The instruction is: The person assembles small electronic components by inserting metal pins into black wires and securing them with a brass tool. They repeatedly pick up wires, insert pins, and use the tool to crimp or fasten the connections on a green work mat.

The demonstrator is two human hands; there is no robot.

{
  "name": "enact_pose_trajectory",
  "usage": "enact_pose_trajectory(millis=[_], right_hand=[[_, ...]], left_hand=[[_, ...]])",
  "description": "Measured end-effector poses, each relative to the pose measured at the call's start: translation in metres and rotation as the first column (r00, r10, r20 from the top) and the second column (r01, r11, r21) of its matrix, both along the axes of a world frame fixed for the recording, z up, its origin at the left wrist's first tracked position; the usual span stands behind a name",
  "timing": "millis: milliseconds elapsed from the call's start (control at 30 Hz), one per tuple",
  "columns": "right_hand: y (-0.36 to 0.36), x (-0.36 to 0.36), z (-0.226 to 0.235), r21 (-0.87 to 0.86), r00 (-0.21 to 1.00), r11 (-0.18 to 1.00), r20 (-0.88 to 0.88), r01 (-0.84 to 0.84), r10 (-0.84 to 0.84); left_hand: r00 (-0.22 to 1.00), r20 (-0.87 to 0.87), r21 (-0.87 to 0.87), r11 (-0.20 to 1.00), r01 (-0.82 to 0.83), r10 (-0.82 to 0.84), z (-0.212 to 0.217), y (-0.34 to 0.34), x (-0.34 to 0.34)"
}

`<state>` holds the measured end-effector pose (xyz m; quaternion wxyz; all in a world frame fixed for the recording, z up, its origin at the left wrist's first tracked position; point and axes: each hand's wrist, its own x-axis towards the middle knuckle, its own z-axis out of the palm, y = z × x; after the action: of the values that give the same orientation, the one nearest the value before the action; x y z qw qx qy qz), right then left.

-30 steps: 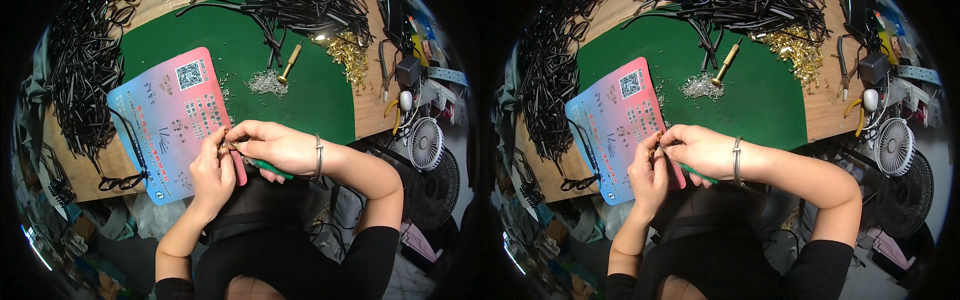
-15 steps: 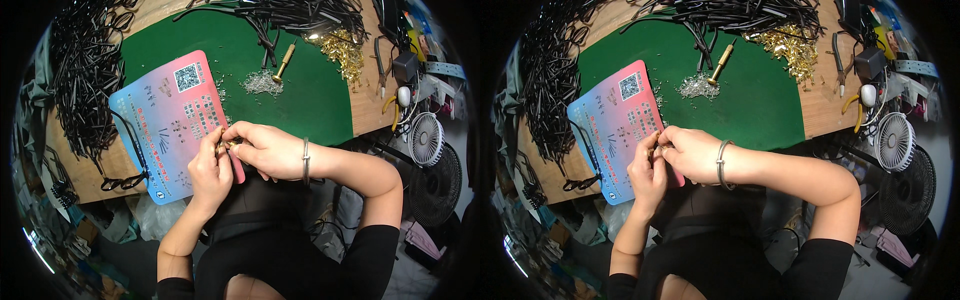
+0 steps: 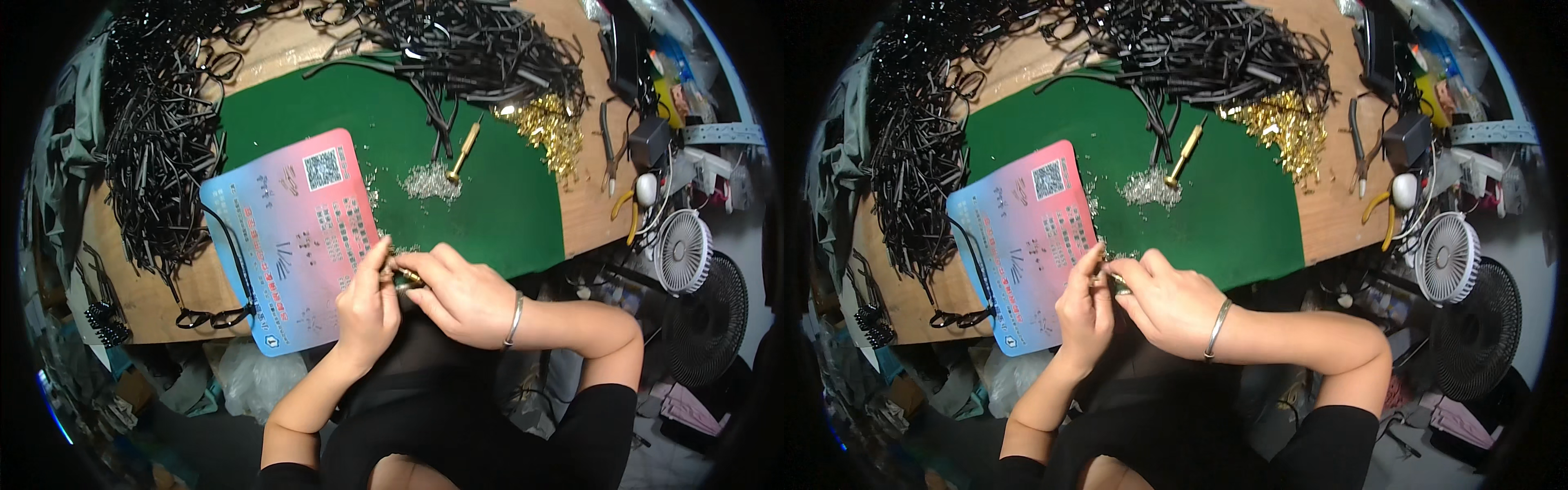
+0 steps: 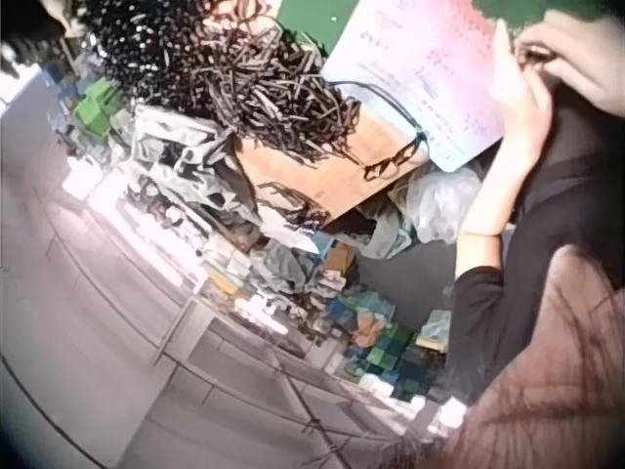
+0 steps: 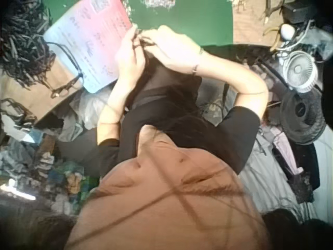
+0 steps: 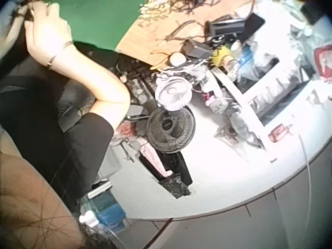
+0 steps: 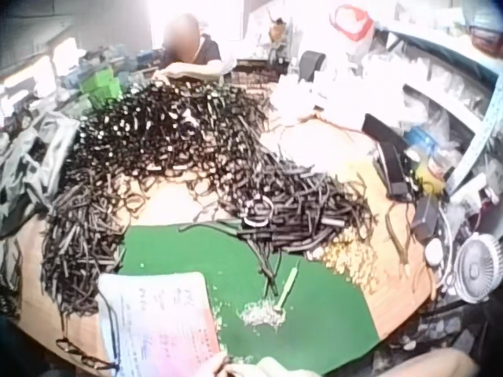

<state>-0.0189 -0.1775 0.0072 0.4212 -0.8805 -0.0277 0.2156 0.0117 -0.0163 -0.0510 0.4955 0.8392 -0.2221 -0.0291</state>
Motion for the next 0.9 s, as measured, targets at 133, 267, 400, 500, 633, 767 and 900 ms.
enact_pose_trajectory(millis=[133,267,400,500,633,767,900], right_hand=[[-0.026,-0.005,-0.001,-0.031,0.994,0.998,0.090,0.062,-0.059],[-0.031,0.003,-0.019,-0.056,0.984,0.992,0.143,0.112,-0.103],[-0.034,0.017,-0.019,-0.009,0.983,0.994,0.154,0.108,-0.105],[-0.029,0.062,-0.008,0.066,0.997,0.995,0.012,0.072,-0.073],[-0.025,0.136,0.005,-0.154,0.954,0.987,0.300,0.040,0.008],[-0.011,0.253,0.000,-0.570,0.898,0.776,0.440,0.269,0.013],[-0.009,0.274,-0.001,-0.622,0.904,0.700,0.420,0.351,-0.080]], left_hand=[[0.971,-0.232,-0.159,0.982,-0.101,0.062,0.000,0.013,0.020],[0.990,0.083,-0.267,0.954,0.135,-0.117,-0.017,0.015,0.024],[0.936,-0.273,-0.291,0.946,0.139,-0.221,-0.004,0.036,0.033],[0.702,-0.666,-0.481,0.864,-0.148,-0.251,0.010,0.049,0.031],[0.602,-0.703,-0.583,0.791,-0.183,-0.379,0.021,0.076,0.022],[0.434,-0.585,-0.810,0.517,-0.276,-0.685,0.025,0.080,0.020],[0.500,-0.533,-0.827,0.545,-0.137,-0.683,0.022,0.091,0.020]])
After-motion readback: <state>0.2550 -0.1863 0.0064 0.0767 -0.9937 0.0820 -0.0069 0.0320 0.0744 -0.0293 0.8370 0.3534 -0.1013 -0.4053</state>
